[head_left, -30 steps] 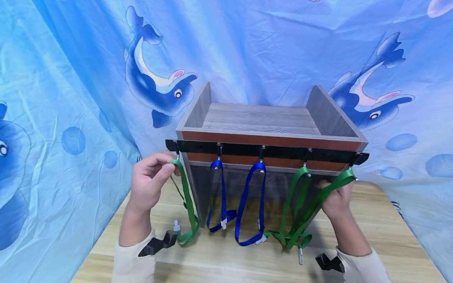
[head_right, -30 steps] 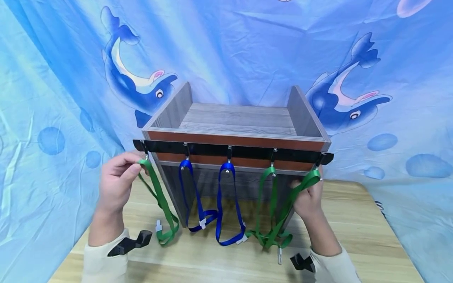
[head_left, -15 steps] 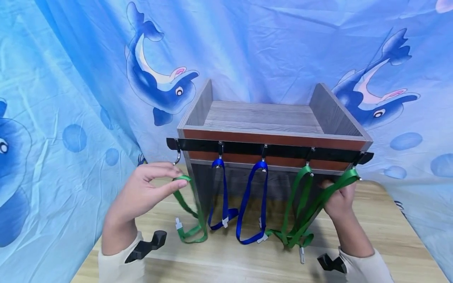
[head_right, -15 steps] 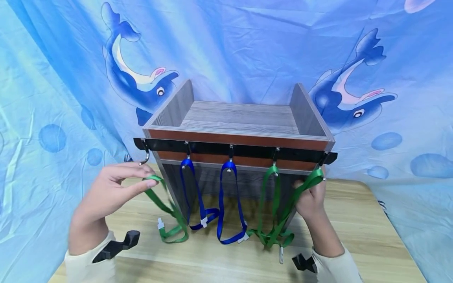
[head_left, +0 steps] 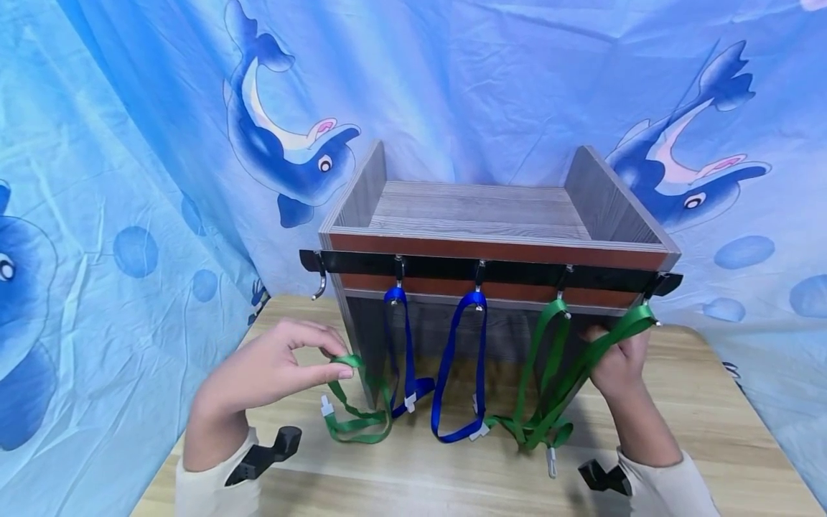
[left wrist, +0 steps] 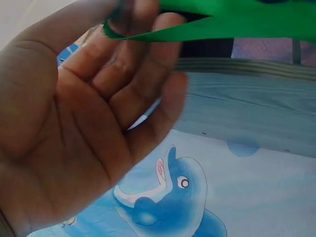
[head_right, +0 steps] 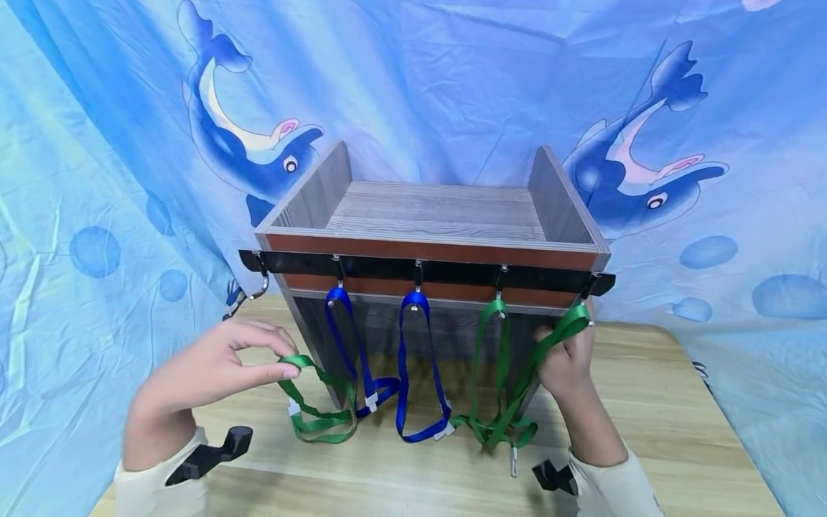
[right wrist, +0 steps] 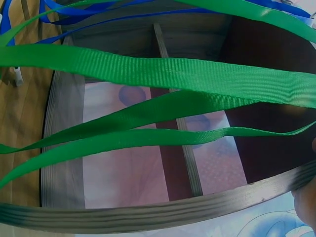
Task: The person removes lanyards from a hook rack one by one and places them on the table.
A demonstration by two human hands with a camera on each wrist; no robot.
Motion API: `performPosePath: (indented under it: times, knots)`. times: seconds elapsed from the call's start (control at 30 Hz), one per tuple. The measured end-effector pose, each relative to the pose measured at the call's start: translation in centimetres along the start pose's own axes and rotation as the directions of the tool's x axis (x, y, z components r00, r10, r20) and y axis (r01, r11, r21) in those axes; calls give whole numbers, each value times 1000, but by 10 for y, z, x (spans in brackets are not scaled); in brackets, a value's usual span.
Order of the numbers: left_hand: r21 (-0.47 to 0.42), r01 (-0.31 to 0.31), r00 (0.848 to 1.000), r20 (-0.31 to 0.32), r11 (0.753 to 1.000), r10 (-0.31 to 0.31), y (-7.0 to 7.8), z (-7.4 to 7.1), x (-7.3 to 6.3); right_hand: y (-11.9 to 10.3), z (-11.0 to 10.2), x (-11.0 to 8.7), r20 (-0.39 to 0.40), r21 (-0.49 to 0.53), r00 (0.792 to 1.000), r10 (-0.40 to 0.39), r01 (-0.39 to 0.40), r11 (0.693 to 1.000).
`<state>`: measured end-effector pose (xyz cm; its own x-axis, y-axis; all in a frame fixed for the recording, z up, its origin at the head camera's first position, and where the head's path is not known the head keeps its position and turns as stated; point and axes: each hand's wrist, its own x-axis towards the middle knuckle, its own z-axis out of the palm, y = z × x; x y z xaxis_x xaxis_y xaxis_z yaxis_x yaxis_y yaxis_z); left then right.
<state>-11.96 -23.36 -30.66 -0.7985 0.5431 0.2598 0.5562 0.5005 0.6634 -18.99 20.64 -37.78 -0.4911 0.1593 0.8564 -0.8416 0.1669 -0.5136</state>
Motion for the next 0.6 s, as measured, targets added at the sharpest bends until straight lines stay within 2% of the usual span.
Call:
performPosePath:
  times: [0.13,0.23,0.4,0.6]
  knots:
    - [10,68,995,73,998,-69,-3,1,1,-1,1,-2,-19,-9,999,34,-35,999]
    - [9,101,990,94,995,-102,-5,1,1,-2,2,-4,-17,-10,998,55,-56,998]
    - [29,121,991,58,992,-122,-6,2,1,-2,1,-4,2,3,999,53,-53,999]
    - [14,82,996,19,997,-82,-7,6,2,-2,-1,-3,10,-16,999,41,-40,999]
